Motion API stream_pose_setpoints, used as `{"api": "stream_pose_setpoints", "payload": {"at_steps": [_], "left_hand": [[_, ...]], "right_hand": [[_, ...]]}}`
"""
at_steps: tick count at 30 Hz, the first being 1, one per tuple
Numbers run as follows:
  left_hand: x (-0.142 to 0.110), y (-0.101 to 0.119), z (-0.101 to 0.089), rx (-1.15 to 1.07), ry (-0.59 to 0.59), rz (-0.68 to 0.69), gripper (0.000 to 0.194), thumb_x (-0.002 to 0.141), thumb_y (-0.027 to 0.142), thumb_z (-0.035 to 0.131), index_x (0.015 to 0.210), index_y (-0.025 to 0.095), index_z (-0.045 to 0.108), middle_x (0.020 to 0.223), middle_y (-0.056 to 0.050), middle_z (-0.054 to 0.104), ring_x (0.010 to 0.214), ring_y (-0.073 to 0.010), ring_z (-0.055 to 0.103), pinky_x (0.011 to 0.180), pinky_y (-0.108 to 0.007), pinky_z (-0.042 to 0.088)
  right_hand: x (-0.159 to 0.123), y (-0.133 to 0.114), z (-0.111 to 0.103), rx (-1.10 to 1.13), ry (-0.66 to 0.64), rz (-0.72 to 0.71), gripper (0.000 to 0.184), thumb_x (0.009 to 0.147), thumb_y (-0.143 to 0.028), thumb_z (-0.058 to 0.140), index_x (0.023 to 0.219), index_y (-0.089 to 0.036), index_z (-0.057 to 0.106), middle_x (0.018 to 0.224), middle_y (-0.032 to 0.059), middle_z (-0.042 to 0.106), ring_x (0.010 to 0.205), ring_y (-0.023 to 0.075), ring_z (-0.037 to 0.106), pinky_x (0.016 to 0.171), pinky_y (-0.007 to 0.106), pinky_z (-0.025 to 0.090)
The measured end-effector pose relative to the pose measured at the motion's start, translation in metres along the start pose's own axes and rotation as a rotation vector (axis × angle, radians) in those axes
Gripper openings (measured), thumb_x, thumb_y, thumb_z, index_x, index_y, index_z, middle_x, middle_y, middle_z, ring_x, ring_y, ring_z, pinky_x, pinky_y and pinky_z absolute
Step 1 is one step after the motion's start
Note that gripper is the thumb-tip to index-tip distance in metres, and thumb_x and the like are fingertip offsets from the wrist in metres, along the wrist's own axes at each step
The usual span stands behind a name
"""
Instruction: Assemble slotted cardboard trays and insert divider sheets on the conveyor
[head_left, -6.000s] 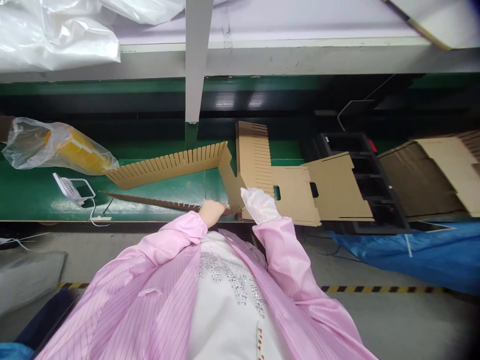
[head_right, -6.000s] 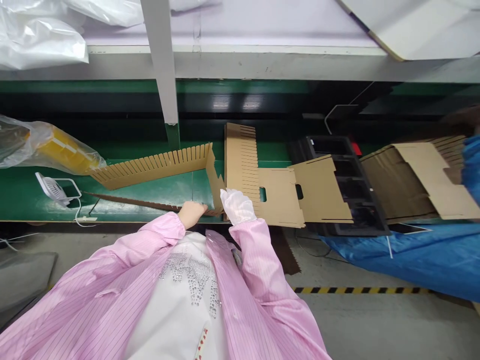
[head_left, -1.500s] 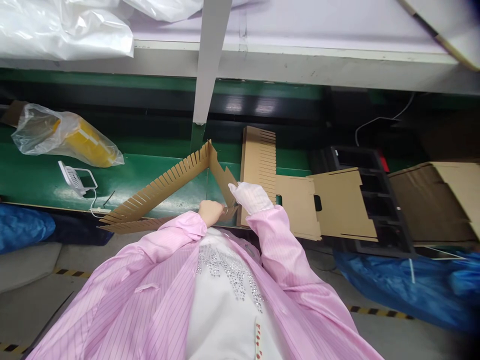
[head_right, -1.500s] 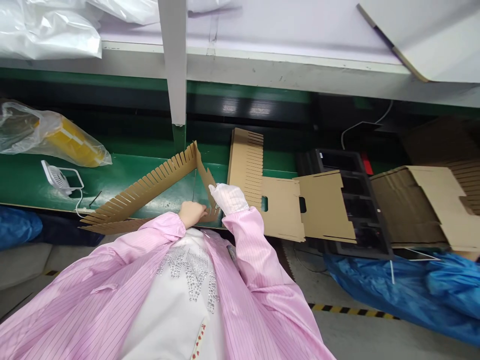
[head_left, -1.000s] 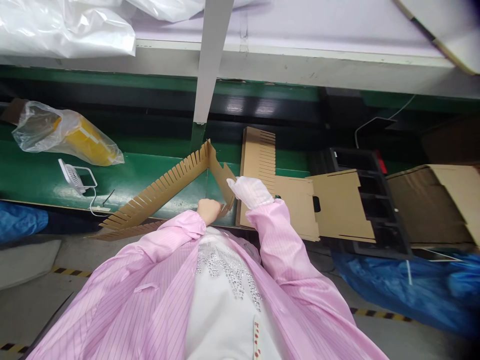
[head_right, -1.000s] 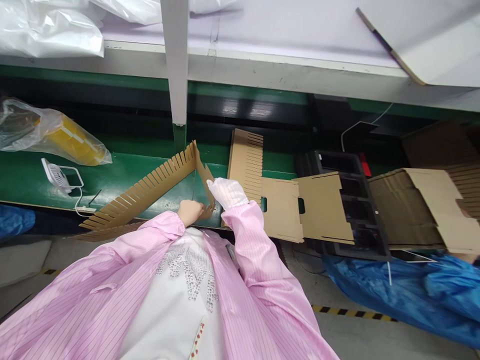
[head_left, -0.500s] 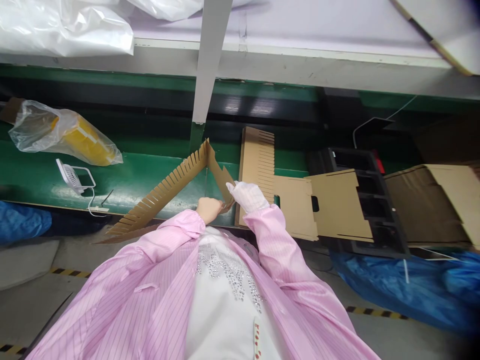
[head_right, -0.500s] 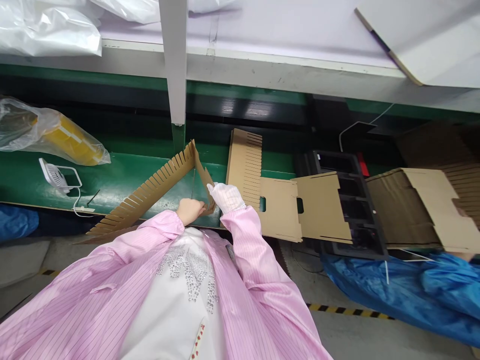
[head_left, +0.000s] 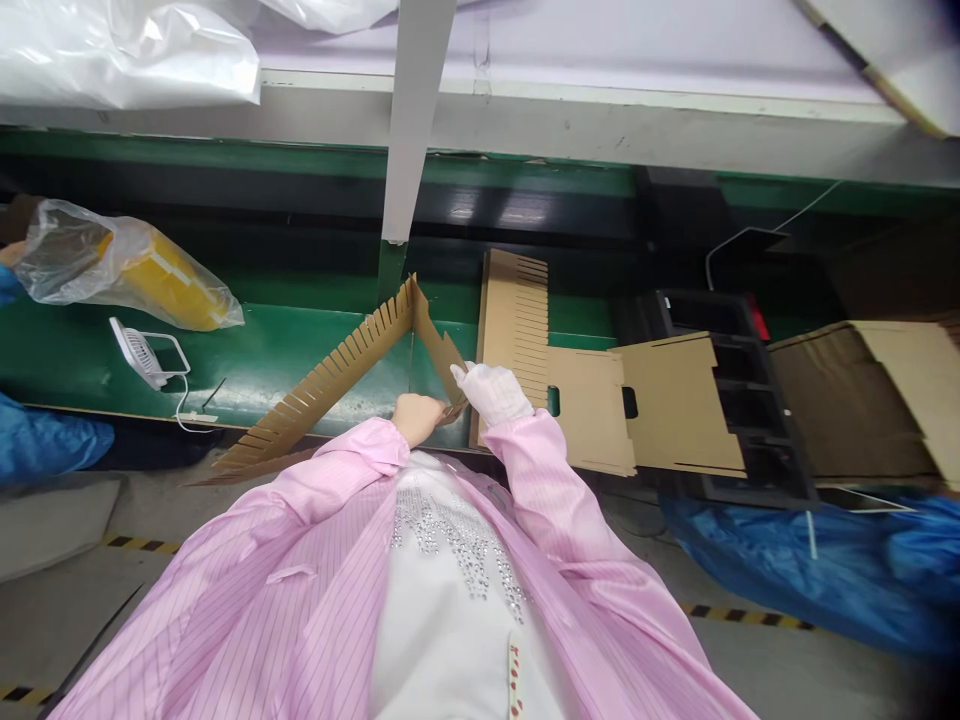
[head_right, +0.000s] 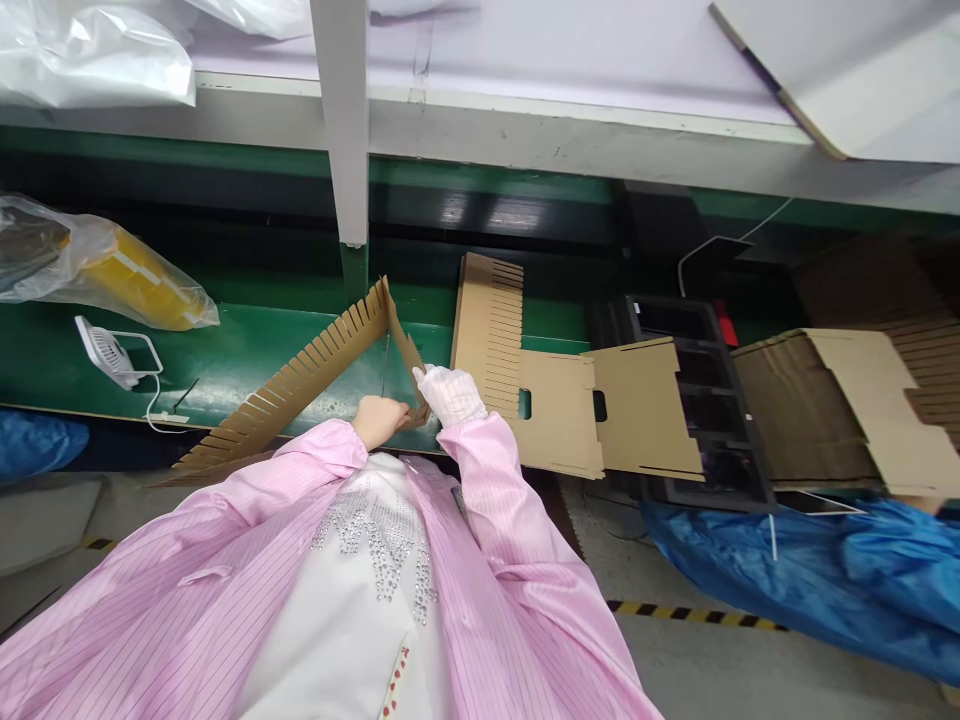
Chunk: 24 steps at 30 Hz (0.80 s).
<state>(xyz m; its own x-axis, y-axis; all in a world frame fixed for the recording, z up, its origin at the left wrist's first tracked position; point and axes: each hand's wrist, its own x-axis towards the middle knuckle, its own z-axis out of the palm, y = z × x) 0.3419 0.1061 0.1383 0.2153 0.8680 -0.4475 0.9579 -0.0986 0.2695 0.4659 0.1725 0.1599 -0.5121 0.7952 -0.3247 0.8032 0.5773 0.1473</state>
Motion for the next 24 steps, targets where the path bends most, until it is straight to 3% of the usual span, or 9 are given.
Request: {"api": "stream_pose_setpoints", "payload": {"at_steps": [3, 9, 24], "left_hand": [[0.0, 0.0, 0.003, -0.006, -0.003, 0.01, 0.032, 0.096, 0.036, 0.043, 0.099, 0.017, 0.07, 0.093, -0.013, 0.071, 0.097, -0.0253, 0.067, 0.072, -0.029, 0.044], [-0.002, -0.001, 0.001, -0.031, -0.014, -0.036, 0.034, 0.096, 0.038, 0.044, 0.1, 0.015, 0.07, 0.095, -0.014, 0.071, 0.099, -0.0274, 0.067, 0.073, -0.03, 0.043], [0.001, -0.009, -0.004, -0.021, 0.049, -0.045, 0.032, 0.096, 0.033, 0.044, 0.101, 0.016, 0.07, 0.092, -0.013, 0.071, 0.095, -0.0246, 0.067, 0.073, -0.03, 0.044]], "right_hand": [[-0.002, -0.004, 0.001, -0.004, 0.015, 0.046, 0.062, 0.1, -0.03, 0.004, 0.109, -0.006, 0.06, 0.086, 0.0186, 0.064, 0.079, 0.0235, 0.064, 0.06, 0.029, 0.034], [-0.003, -0.006, 0.008, -0.048, -0.003, -0.063, 0.06, 0.098, -0.018, 0.001, 0.122, -0.013, 0.055, 0.098, 0.0167, 0.063, 0.078, 0.022, 0.064, 0.059, 0.029, 0.034], [0.001, -0.004, 0.007, -0.027, -0.048, -0.072, 0.051, 0.099, -0.02, 0.011, 0.128, -0.014, 0.053, 0.105, 0.017, 0.061, 0.083, 0.0203, 0.063, 0.065, 0.028, 0.039]]}}
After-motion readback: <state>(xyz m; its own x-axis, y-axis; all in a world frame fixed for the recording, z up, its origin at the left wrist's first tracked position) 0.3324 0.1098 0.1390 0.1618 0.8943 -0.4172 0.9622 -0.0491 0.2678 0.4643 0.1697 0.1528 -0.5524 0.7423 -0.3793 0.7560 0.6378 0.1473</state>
